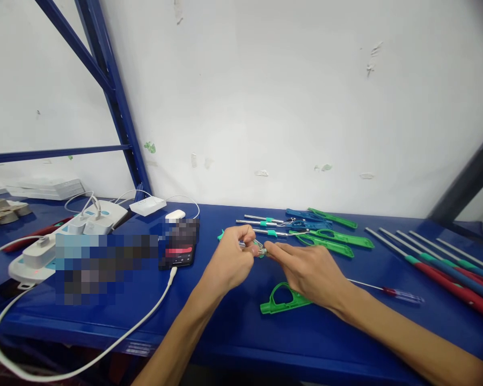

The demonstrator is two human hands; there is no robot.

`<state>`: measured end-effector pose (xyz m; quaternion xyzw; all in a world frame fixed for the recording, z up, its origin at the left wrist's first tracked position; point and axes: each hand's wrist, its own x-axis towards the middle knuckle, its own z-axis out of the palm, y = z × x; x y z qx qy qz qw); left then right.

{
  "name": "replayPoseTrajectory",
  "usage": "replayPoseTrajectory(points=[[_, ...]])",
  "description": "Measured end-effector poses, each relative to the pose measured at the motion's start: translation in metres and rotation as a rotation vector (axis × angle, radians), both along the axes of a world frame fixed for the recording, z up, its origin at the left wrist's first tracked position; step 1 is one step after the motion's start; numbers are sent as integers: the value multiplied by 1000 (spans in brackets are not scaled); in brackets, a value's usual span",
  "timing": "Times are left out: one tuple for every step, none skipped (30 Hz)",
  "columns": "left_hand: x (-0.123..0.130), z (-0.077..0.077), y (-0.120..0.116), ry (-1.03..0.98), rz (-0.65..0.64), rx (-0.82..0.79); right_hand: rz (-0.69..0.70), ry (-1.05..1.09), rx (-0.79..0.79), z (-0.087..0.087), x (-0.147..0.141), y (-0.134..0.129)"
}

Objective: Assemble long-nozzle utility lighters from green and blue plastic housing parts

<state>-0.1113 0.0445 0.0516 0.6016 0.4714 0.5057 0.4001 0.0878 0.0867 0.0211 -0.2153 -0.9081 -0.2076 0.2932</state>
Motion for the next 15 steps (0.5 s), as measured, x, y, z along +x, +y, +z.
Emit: replayPoseTrajectory(points=[[0,-2,1,-6,7,-5,-5,4,19,-2,-1,0],[0,-3,2,-13,15,-9,-11,11,38,-4,-2,0],[0,-5,3,-20,23,-13,-14,18,54,-6,-3,-1],[0,-5,3,-27,29,-18,-16,26,69,-8,-4,-1],[0,-5,3,-33,32,-22,-16,33,79,-10,-4,-2],[0,-5,3,-38,33,-27,-14,38,85,-11,-5,-3],[0,-4,2,-43,32,-32,-10,44,88,-12,-6,-4],[0,-3,2,-47,29,-36,-6,49,87,-12,-6,-4],[-1,-2,1,-50,24,-40,-2,53,82,-11,-6,-5],[-1,-1,0,-53,20,-43,-1,59,74,-10,-6,-4],[-1,0,0,-56,15,-46,-2,65,62,-9,-6,-4],[-2,1,-1,-58,13,-45,-7,74,47,-8,-6,-3],[-2,3,-2,-60,12,-41,-15,85,27,-6,-5,-2],[-2,4,-2,-60,14,-33,-25,96,3,-5,-5,-2],[-3,6,-3,-59,15,-22,-36,109,-25,-3,-5,-1]])
